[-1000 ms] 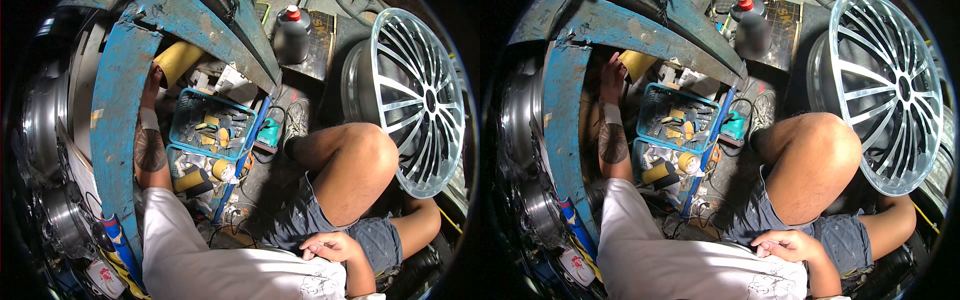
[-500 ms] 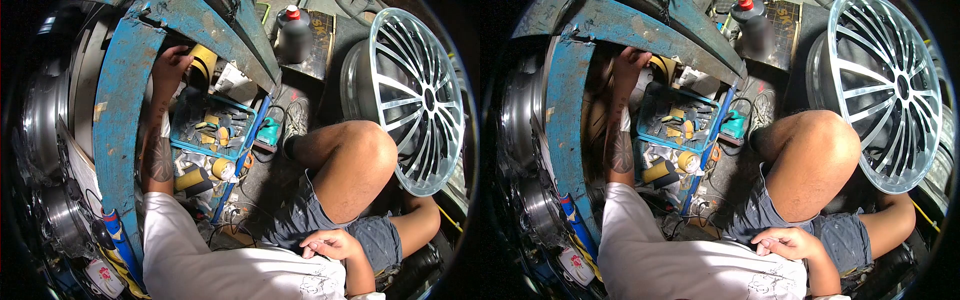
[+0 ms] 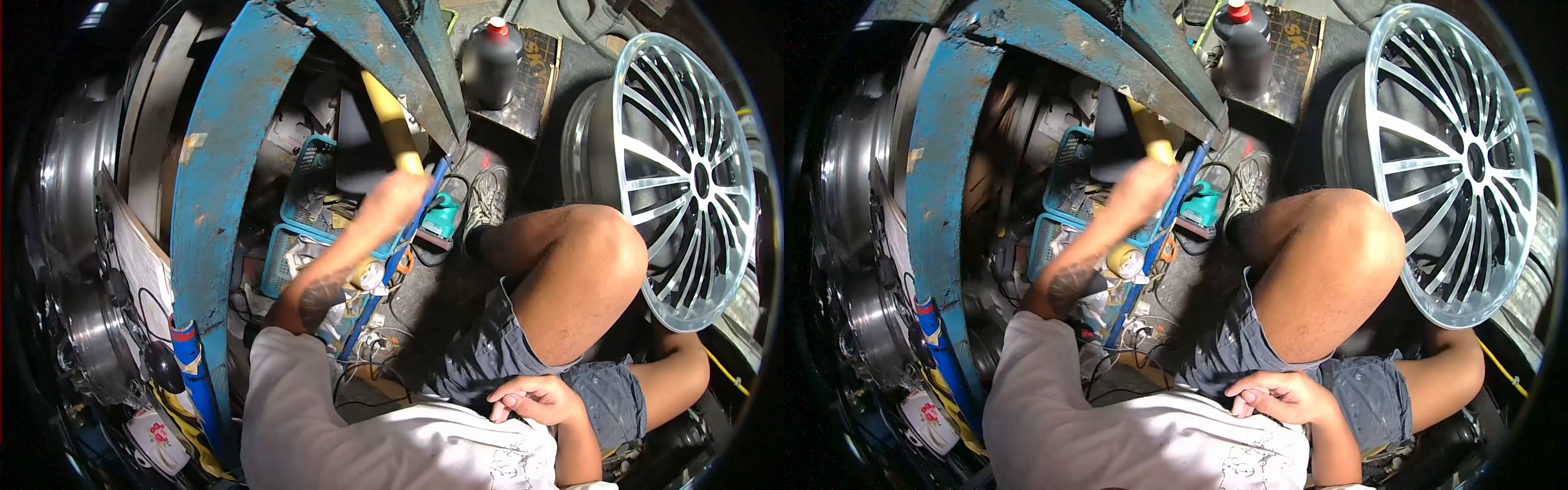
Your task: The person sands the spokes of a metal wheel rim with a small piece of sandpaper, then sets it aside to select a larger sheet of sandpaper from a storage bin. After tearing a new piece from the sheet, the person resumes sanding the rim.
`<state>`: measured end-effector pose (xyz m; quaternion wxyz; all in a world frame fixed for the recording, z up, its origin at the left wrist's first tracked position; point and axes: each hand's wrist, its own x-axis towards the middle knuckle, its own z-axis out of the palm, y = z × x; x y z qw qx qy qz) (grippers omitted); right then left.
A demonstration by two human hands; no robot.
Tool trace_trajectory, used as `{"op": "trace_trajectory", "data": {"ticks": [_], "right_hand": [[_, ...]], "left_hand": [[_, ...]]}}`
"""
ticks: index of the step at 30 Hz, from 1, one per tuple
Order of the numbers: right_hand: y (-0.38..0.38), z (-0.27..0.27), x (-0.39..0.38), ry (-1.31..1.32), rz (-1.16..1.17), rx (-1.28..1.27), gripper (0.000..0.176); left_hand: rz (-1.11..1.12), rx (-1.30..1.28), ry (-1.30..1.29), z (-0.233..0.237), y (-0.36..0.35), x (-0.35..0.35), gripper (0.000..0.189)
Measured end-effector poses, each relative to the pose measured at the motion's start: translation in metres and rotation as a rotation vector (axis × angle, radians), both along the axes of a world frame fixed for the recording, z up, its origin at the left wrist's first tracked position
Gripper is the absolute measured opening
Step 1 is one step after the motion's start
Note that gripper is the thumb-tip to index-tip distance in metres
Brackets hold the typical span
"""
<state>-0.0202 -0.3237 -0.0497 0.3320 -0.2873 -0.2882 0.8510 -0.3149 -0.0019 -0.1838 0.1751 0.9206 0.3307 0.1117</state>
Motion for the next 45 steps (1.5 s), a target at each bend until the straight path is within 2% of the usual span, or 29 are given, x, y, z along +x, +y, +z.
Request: {"op": "trace_trajectory", "data": {"ticks": [2, 4, 8, 9, 12, 15, 18, 22, 23, 24, 26, 28, 29, 32, 33, 34, 36, 37, 38, 40, 41, 44, 45], "right_hand": [[-0.001, 0.000, 0.001, -0.001, 0.004, 0.007, 0.028], [-0.001, 0.002, 0.003, 0.000, 0.011, -0.030, 0.027], [0.001, 0.005, 0.002, 0.011, 0.007, -0.080, 0.024], [0.002, 0.006, 0.002, 0.015, 0.011, -0.082, 0.024], [0.004, 0.007, 0.003, 0.014, 0.030, -0.097, 0.024], [0.003, 0.005, 0.004, 0.003, 0.045, -0.042, 0.025], [0.001, 0.004, 0.004, 0.012, 0.031, -0.030, 0.025], [-0.002, 0.002, 0.005, 0.027, 0.021, -0.055, 0.025], [-0.002, 0.002, 0.005, 0.029, 0.010, -0.047, 0.026], [-0.002, 0.002, 0.004, 0.033, 0.005, -0.043, 0.026], [-0.004, 0.001, 0.004, 0.040, 0.008, -0.039, 0.027], [-0.004, -0.001, 0.004, 0.036, 0.011, -0.039, 0.027], [-0.004, -0.002, 0.005, 0.021, 0.019, -0.021, 0.027], [-0.006, -0.003, 0.006, 0.026, 0.007, -0.027, 0.026], [-0.006, -0.002, 0.005, 0.018, -0.004, -0.042, 0.025], [-0.005, 0.000, 0.004, 0.011, -0.013, -0.055, 0.023], [-0.004, 0.002, 0.003, 0.003, -0.020, -0.068, 0.022], [-0.005, 0.002, 0.004, 0.002, -0.020, -0.068, 0.022], [-0.005, 0.002, 0.004, 0.001, -0.022, -0.068, 0.022], [-0.007, 0.000, 0.004, 0.014, -0.025, -0.060, 0.022], [-0.007, -0.002, 0.004, 0.021, -0.023, -0.055, 0.022], [-0.007, -0.004, 0.004, 0.060, -0.016, -0.042, 0.024], [-0.007, -0.005, 0.005, 0.054, -0.011, -0.036, 0.024]], "left_hand": [[-0.108, 0.076, 0.073, -0.026, -0.048, 0.000, 0.015], [-0.164, 0.008, 0.102, -0.040, -0.082, -0.007, 0.030], [-0.095, -0.028, -0.040, -0.041, -0.122, -0.012, 0.044], [-0.080, -0.065, -0.060, -0.042, -0.126, -0.013, 0.053], [0.027, -0.095, -0.172, -0.042, -0.131, -0.016, 0.060], [0.171, -0.173, -0.130, -0.056, -0.138, -0.027, 0.067], [0.275, -0.140, -0.171, -0.064, -0.142, -0.029, 0.061], [0.480, 0.092, 0.006, -0.047, -0.143, -0.034, 0.069], [0.626, 0.185, -0.041, -0.035, -0.135, -0.031, 0.079], [0.816, 0.157, -0.081, -0.031, -0.128, -0.030, 0.080], [0.982, 0.221, -0.011, -0.025, -0.114, -0.029, 0.082], [1.050, -0.248, -0.313, -0.053, -0.108, -0.045, 0.070], [1.085, -0.309, -0.372, -0.058, -0.108, -0.046, 0.052], [1.198, -0.271, -0.626, -0.070, -0.100, -0.059, 0.034], [1.250, -0.287, -0.488, -0.066, -0.103, -0.070, 0.030], [1.267, -0.258, -0.588, -0.078, -0.101, -0.086, 0.032], [1.306, -0.123, -0.507, -0.078, -0.099, -0.112, 0.028], [1.281, -0.164, -0.501, -0.048, -0.100, -0.111, 0.029], [1.301, -0.259, -0.577, -0.035, -0.101, -0.115, 0.029], [1.270, -0.357, -0.715, -0.040, -0.100, -0.144, 0.027], [1.251, -0.486, -0.843, -0.038, -0.106, -0.150, 0.027], [1.398, -0.753, -0.972, -0.028, -0.119, -0.151, 0.028], [1.324, -0.888, -1.087, -0.038, -0.124, -0.159, 0.029]]}}
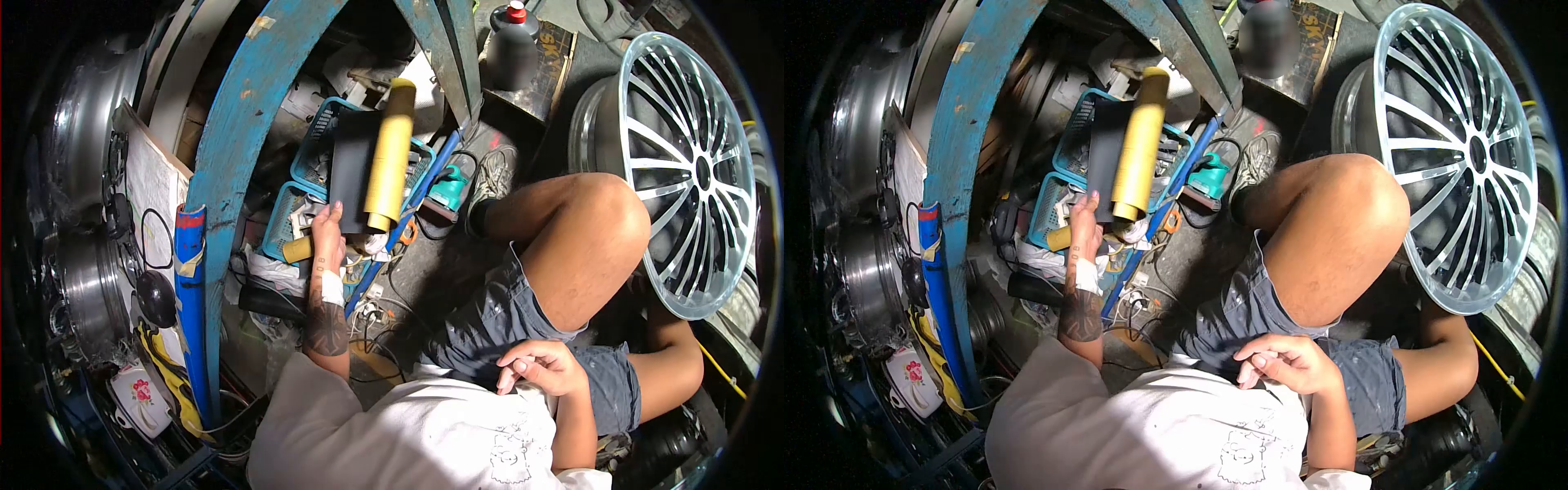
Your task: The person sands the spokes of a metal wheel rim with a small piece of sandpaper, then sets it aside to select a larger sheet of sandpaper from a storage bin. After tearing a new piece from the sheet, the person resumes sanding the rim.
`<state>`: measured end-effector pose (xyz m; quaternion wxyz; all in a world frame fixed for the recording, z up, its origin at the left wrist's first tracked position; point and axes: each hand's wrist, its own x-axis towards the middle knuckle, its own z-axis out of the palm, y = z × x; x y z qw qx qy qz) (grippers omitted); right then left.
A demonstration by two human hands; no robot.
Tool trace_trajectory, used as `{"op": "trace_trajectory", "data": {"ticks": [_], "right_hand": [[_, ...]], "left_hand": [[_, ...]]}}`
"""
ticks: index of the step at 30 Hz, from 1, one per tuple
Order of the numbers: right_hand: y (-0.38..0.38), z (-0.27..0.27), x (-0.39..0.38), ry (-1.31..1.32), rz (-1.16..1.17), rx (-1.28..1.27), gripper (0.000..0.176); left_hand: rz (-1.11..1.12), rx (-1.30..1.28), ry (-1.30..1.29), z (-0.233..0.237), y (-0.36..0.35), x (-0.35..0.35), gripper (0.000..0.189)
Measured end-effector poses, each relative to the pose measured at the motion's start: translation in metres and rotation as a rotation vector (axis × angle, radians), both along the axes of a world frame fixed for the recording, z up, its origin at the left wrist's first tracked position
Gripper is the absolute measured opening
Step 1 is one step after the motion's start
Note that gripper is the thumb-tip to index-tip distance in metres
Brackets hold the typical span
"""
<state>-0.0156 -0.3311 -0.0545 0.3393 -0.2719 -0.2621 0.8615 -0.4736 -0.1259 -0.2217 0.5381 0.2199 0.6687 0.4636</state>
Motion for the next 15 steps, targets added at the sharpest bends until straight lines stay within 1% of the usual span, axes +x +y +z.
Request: {"op": "trace_trajectory", "data": {"ticks": [1, 3, 4, 6, 8, 9, 10, 11, 12, 13, 14, 15], "right_hand": [[-0.001, -0.001, 0.000, -0.007, 0.004, 0.006, 0.024], [-0.001, 0.000, 0.000, -0.008, -0.001, 0.005, 0.024], [-0.001, 0.000, -0.001, -0.003, -0.009, -0.002, 0.024], [-0.001, 0.001, -0.001, 0.002, -0.018, -0.012, 0.024], [-0.001, 0.002, -0.002, 0.000, -0.017, -0.018, 0.023], [-0.001, 0.003, -0.002, -0.011, -0.023, -0.014, 0.023], [-0.001, 0.005, -0.003, -0.023, -0.029, -0.010, 0.023], [-0.001, 0.006, -0.003, -0.034, -0.036, -0.005, 0.023], [-0.001, 0.006, -0.003, -0.049, -0.037, 0.006, 0.023], [-0.002, 0.006, -0.004, -0.062, -0.036, 0.017, 0.023], [-0.002, 0.006, -0.004, -0.076, -0.034, 0.030, 0.023], [-0.001, 0.006, -0.004, -0.093, -0.033, 0.031, 0.022]], "left_hand": [[0.001, -0.034, -0.058, -0.003, -0.005, 0.001, 0.030], [0.159, -0.030, -0.247, -0.027, -0.017, -0.001, 0.032], [0.336, -0.153, -0.165, -0.032, -0.020, 0.010, 0.029], [-0.058, -0.025, -0.431, -0.046, -0.035, -0.009, 0.025], [-0.003, -0.047, -0.291, -0.045, -0.036, 0.004, 0.023], [0.082, -0.081, -0.098, -0.047, -0.036, 0.014, 0.021], [0.166, -0.113, 0.096, -0.037, -0.034, 0.026, 0.021], [0.028, -0.001, 0.609, -0.015, -0.029, 0.026, 0.021], [-0.119, 0.119, 1.120, 0.013, -0.022, 0.026, 0.026], [-0.069, 0.212, 1.290, 0.052, -0.014, 0.038, 0.032], [0.020, 0.224, 1.318, 0.059, -0.009, 0.026, 0.034], [0.019, 0.241, 1.343, 0.077, -0.005, 0.021, 0.032]]}}
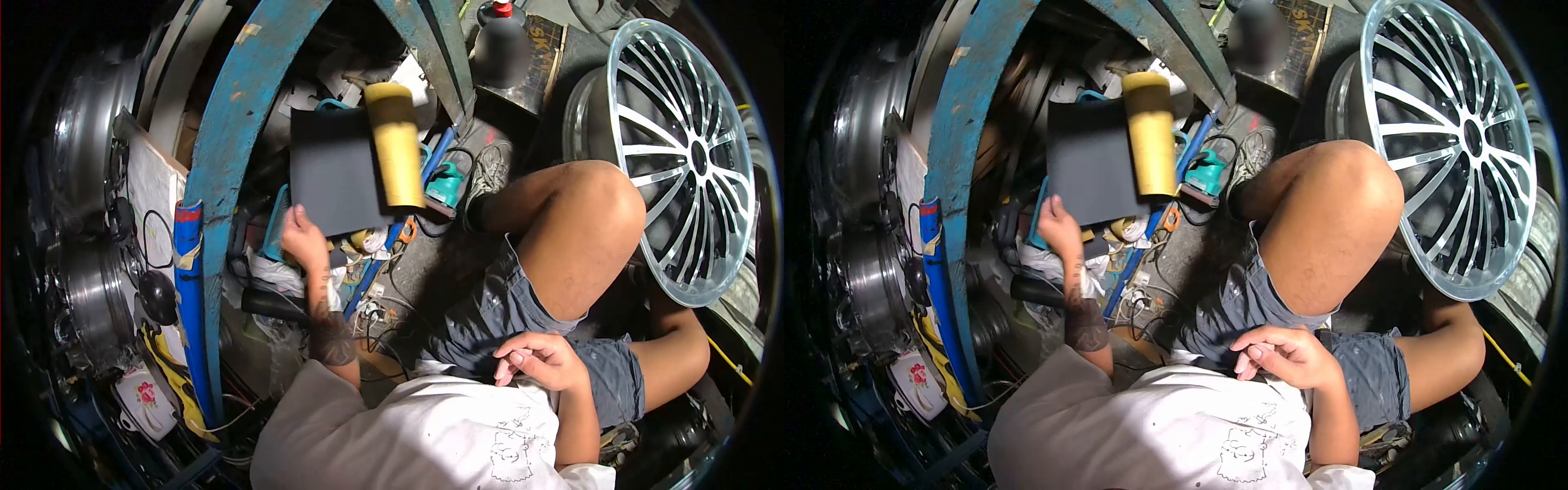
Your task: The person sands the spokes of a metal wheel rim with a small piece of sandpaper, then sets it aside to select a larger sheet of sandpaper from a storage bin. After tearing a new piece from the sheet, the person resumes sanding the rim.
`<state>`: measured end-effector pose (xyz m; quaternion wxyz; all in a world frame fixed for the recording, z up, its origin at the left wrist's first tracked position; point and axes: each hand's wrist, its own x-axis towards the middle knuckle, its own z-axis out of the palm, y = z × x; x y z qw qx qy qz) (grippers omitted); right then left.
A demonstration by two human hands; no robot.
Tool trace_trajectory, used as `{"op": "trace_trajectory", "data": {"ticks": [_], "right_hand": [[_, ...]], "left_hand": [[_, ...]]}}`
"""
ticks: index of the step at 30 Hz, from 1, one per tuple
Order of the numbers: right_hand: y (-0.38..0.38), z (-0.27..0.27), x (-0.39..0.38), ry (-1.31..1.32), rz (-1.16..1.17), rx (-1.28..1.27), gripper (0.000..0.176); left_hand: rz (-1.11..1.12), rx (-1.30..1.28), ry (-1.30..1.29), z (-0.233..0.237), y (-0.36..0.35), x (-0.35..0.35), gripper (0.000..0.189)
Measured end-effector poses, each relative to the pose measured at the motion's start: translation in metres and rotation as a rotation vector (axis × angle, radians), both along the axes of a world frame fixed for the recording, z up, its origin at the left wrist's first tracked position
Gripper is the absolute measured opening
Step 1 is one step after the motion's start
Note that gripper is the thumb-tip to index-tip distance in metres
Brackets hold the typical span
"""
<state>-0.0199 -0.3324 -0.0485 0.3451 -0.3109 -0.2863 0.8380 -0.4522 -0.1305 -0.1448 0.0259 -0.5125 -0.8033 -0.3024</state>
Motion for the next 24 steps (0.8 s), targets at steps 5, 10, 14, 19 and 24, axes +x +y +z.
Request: {"op": "trace_trajectory", "data": {"ticks": [5, 10, 14, 19, 24], "right_hand": [[0.005, 0.012, -0.006, -0.099, 0.023, -0.040, 0.021], [0.032, 0.054, -0.027, -0.516, 0.095, 0.212, 0.022], [0.058, 0.065, -0.068, -0.801, -0.148, 0.726, 0.039], [0.083, 0.051, -0.089, -0.817, -0.328, 0.782, 0.078], [0.083, 0.034, -0.073, -0.859, -0.464, 0.759, 0.093]], "left_hand": [[-0.024, 0.064, -0.119, 0.032, -0.003, -0.025, 0.028], [0.112, -0.076, -1.006, 0.038, -0.036, 0.001, 0.020], [-0.070, -0.280, -1.837, 0.015, -0.087, 0.041, 0.026], [-0.073, -0.531, -1.941, 0.057, -0.124, 0.116, 0.038], [-0.155, -0.595, -1.824, 0.061, -0.144, 0.131, 0.035]]}}
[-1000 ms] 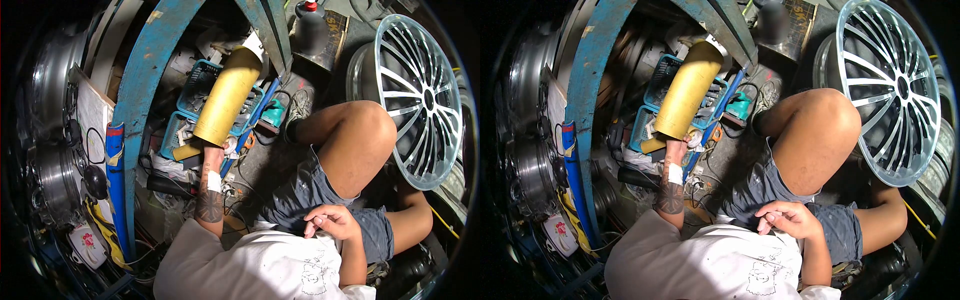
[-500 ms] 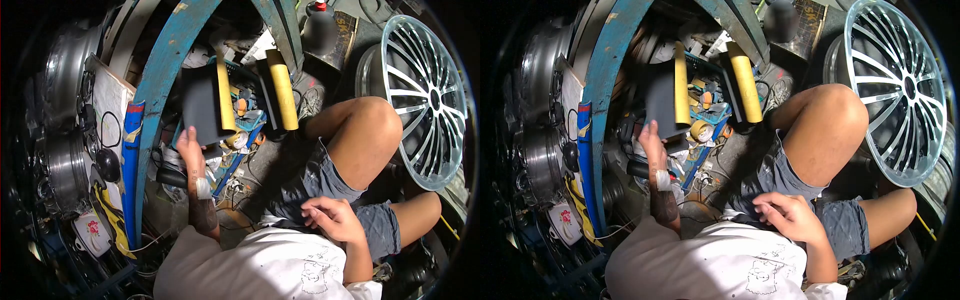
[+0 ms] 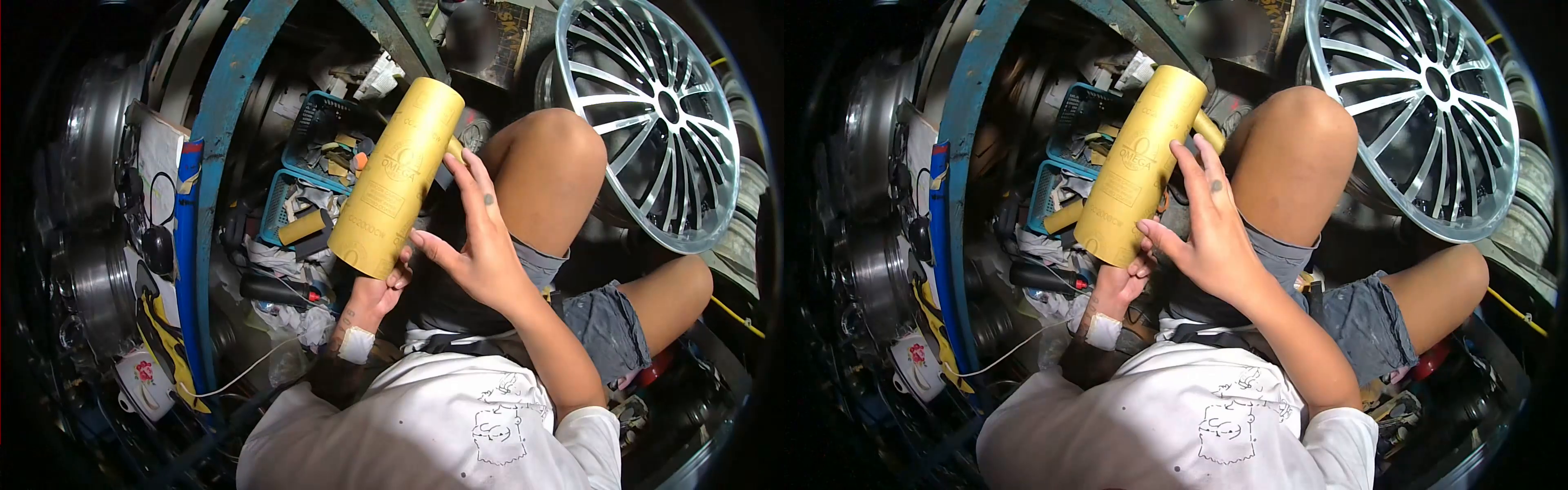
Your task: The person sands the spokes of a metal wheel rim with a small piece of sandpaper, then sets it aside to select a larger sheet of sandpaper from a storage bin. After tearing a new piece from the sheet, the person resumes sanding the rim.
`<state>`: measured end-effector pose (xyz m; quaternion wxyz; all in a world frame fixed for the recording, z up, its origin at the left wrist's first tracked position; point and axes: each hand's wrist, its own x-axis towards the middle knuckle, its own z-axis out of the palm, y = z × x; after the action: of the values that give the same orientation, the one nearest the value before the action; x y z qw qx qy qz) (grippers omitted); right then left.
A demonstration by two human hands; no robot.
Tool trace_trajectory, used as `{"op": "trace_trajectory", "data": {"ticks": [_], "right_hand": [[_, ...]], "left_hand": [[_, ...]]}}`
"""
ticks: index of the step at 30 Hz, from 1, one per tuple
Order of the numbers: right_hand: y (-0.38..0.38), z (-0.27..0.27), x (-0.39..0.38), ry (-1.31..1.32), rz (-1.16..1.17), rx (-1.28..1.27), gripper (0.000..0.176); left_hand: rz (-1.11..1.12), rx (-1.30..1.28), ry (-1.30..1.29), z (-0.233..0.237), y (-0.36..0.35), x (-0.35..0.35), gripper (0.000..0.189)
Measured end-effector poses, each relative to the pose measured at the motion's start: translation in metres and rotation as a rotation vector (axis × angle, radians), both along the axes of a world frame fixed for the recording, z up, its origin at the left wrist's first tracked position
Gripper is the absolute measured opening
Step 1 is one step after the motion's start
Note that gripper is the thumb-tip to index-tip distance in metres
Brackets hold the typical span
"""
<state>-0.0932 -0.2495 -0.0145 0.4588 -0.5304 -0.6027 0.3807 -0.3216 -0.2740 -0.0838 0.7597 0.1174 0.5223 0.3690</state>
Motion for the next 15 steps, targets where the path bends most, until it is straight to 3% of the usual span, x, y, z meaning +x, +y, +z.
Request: {"op": "trace_trajectory", "data": {"ticks": [2, 5, 10, 11, 12, 15], "right_hand": [[-0.004, 0.005, 0.001, -0.031, 0.016, 0.057, 0.095], [-0.022, 0.018, -0.013, -0.031, 0.072, 0.072, 0.101], [-0.037, 0.021, 0.001, -0.165, -0.037, 0.058, 0.094], [-0.034, 0.017, 0.006, -0.105, -0.122, 0.142, 0.085], [-0.031, 0.012, 0.009, -0.043, -0.206, 0.223, 0.076], [-0.041, 0.015, 0.027, 0.219, -0.219, 0.000, 0.050]], "left_hand": [[0.021, 0.054, 0.120, 0.001, -0.008, 0.012, 0.033], [0.310, 0.170, 0.433, 0.029, 0.007, 0.053, 0.031], [0.000, 0.743, 1.002, 0.008, 0.023, 0.014, 0.028], [0.099, 0.796, 1.032, 0.022, 0.025, 0.019, 0.023], [0.113, 0.796, 1.056, 0.024, 0.028, 0.009, 0.029], [0.197, 0.889, 1.036, 0.046, 0.033, 0.003, 0.025]]}}
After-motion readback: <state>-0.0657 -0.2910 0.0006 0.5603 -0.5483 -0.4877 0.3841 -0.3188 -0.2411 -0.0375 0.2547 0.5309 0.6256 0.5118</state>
